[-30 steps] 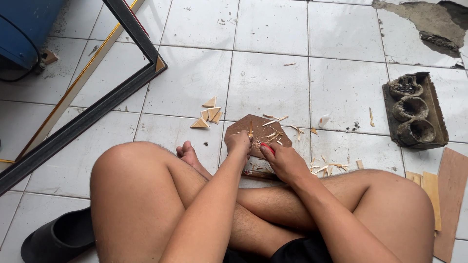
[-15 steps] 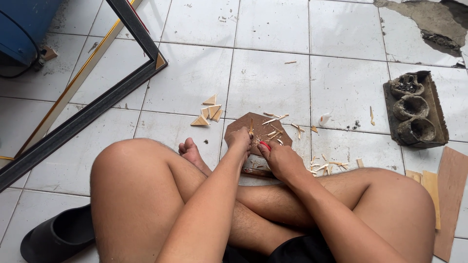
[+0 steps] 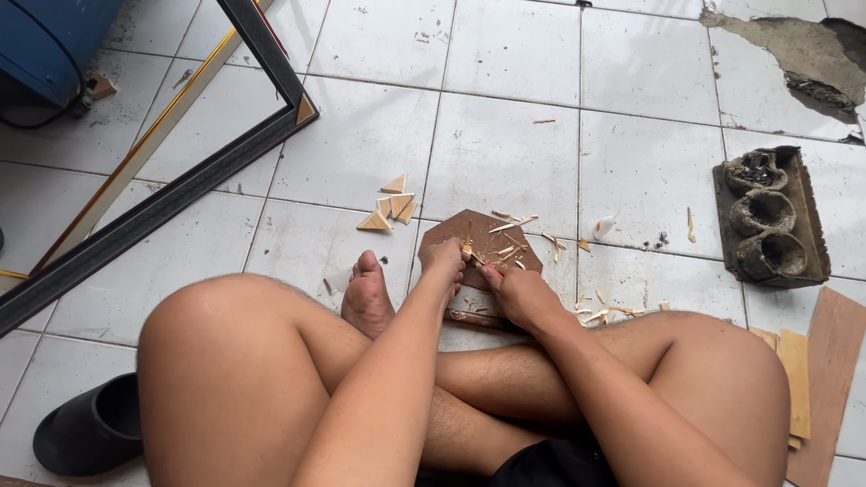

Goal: A person sitting on the floor uses a utility knife to shave and cut small pieces of wood on a wooden block.

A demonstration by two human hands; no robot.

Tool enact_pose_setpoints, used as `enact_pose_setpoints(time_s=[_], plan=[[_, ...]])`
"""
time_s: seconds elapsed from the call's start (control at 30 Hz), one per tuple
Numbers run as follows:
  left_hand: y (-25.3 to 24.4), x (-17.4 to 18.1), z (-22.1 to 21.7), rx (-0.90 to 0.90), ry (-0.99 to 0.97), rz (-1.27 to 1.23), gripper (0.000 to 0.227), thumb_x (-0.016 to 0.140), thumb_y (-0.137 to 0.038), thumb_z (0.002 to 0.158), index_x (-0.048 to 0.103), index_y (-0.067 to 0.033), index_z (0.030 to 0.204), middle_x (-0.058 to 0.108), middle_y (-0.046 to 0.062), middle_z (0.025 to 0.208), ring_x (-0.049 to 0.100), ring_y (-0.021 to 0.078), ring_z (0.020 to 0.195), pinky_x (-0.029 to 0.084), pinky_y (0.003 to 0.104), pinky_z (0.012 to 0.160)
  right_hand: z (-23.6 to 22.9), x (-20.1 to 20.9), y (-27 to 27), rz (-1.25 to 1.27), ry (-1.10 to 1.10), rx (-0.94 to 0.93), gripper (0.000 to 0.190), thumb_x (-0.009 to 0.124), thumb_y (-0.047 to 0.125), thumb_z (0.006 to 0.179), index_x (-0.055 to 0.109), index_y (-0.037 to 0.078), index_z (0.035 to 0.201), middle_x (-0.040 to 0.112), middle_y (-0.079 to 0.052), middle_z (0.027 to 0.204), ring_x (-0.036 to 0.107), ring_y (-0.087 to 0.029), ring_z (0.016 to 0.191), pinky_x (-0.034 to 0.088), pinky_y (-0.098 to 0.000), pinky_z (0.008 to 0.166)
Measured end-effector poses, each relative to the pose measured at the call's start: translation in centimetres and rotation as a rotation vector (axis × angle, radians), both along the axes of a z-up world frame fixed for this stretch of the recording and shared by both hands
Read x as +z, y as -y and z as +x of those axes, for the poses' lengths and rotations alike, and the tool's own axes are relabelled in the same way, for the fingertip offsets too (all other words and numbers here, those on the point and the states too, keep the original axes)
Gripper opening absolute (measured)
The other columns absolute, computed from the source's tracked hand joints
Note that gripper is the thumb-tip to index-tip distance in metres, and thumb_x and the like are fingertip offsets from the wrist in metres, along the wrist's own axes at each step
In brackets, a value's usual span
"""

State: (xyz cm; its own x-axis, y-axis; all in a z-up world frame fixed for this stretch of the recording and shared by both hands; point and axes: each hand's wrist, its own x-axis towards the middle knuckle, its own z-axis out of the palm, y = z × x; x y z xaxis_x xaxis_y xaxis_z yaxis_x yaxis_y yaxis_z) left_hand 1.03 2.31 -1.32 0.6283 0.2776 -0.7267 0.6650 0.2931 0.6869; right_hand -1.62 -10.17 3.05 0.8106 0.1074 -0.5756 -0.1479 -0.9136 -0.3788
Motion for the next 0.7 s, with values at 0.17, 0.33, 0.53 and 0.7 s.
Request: enact_pose_setpoints(time_s=[0.17, 0.33, 0.53, 0.7], plan=[[0.0, 0.0, 0.0, -0.024, -0.007, 0.013, 0.023, 0.047, -0.019, 0.069, 0.054, -0.0026, 0.054, 0.028, -0.002, 0.037, 0.024, 0.0044, 0.024, 0.019, 0.020, 0.027, -0.9, 2.1, 0.6, 0.002, -0.009, -0.081, 0.055, 0.031, 0.052, 0.086, 0.063, 0.007, 0.094, 0.064, -0.022, 0.089, 0.057, -0.039, 0.099, 0.044, -0.0472, 0.086], [0.3, -0.7, 0.5, -0.026, -0.028, 0.079, 0.023, 0.049, -0.020, 0.068, 0.054, -0.0044, 0.051, 0.032, -0.001, 0.036, 0.030, 0.0072, 0.025, 0.022, 0.023, 0.029, -1.6, 5.1, -0.6, 0.059, 0.041, -0.098, 0.052, 0.031, 0.050, 0.087, 0.061, 0.009, 0.097, 0.063, -0.020, 0.087, 0.057, -0.037, 0.097, 0.045, -0.0459, 0.083], [0.3, -1.3, 0.6, -0.042, -0.040, 0.109, 0.023, 0.049, -0.022, 0.068, 0.054, -0.0049, 0.053, 0.033, -0.001, 0.036, 0.032, 0.0076, 0.026, 0.024, 0.023, 0.029, -1.8, 3.2, -0.2, 0.061, 0.029, -0.067, 0.052, 0.031, 0.051, 0.087, 0.061, 0.010, 0.100, 0.063, -0.021, 0.085, 0.058, -0.038, 0.095, 0.045, -0.0457, 0.081], [0.2, -0.9, 0.4, -0.018, -0.025, 0.081, 0.022, 0.049, -0.021, 0.067, 0.054, -0.0038, 0.054, 0.032, 0.000, 0.037, 0.031, 0.0079, 0.026, 0.023, 0.023, 0.029, -1.7, 3.3, -0.4, 0.012, 0.039, -0.027, 0.055, 0.027, 0.051, 0.088, 0.060, 0.008, 0.101, 0.062, -0.022, 0.084, 0.059, -0.039, 0.093, 0.046, -0.0463, 0.080]])
